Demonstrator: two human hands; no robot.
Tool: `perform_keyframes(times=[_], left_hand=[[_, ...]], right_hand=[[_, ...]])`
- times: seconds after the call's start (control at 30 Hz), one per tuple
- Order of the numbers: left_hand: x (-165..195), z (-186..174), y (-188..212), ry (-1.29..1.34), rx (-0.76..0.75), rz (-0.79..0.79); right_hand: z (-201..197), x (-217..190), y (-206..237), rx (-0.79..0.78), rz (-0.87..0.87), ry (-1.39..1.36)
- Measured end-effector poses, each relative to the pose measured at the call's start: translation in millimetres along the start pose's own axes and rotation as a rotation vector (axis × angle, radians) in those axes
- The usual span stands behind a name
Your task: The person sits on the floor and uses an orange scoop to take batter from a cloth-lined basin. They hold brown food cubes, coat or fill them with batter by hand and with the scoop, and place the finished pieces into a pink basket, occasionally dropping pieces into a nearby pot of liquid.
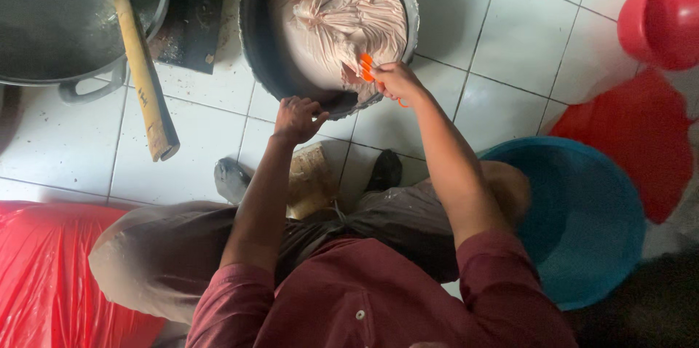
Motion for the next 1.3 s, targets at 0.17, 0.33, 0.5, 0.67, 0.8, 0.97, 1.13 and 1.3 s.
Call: perform_keyframes(times=[0.17, 0.33, 0.5, 0.67, 0.8, 0.97, 1.13, 1.3], left_hand=[[4.5, -7.7, 5.1, 0.003, 0.129, 0.056], [8.4, -11.4, 7.1, 0.000, 0.171, 0.084], [7.8, -10.6, 9.1, 0.000, 0.226, 0.108], [2.1, -2.3, 8.4, 0.036, 0.139, 0.050], [-1.4, 7.0, 4.3, -0.065, 0.039, 0.044], [-5.8, 15.3, 1.0, -0.067, -0.001, 0.032], [-5.4, 17.5, 0.2, -0.068, 0.007, 0.037], [-0.4, 13.7, 0.1, -0.064, 0.015, 0.023]], right_hand=[[-18.0, -4.6, 7.6, 0.010, -0.129, 0.069], [-41.4, -17.9, 4.8, 0.076, -0.224, 0.154], [-44.4, -18.5, 1.7, 0.267, -0.363, 0.800], [-6.0, -16.1, -3.6, 0.402, -0.498, 0.886], [26.3, -16.2, -11.9, 0.349, -0.343, 0.868], [45.6, -34.8, -16.4, 0.387, -0.370, 0.789], [46.5, -43.5, -12.1, 0.351, -0.582, 0.851], [33.9, -26.8, -8.5, 0.343, -0.598, 0.519]])
Point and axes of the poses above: each hand's wrist, its own y-axis away from the middle knuckle, its own z-axis out of the palm, x = y × z, the point moved 3 cm from there along -y, towards the middle knuckle, and after that the axes turned 14 degrees about x, right-handed, at the moved point
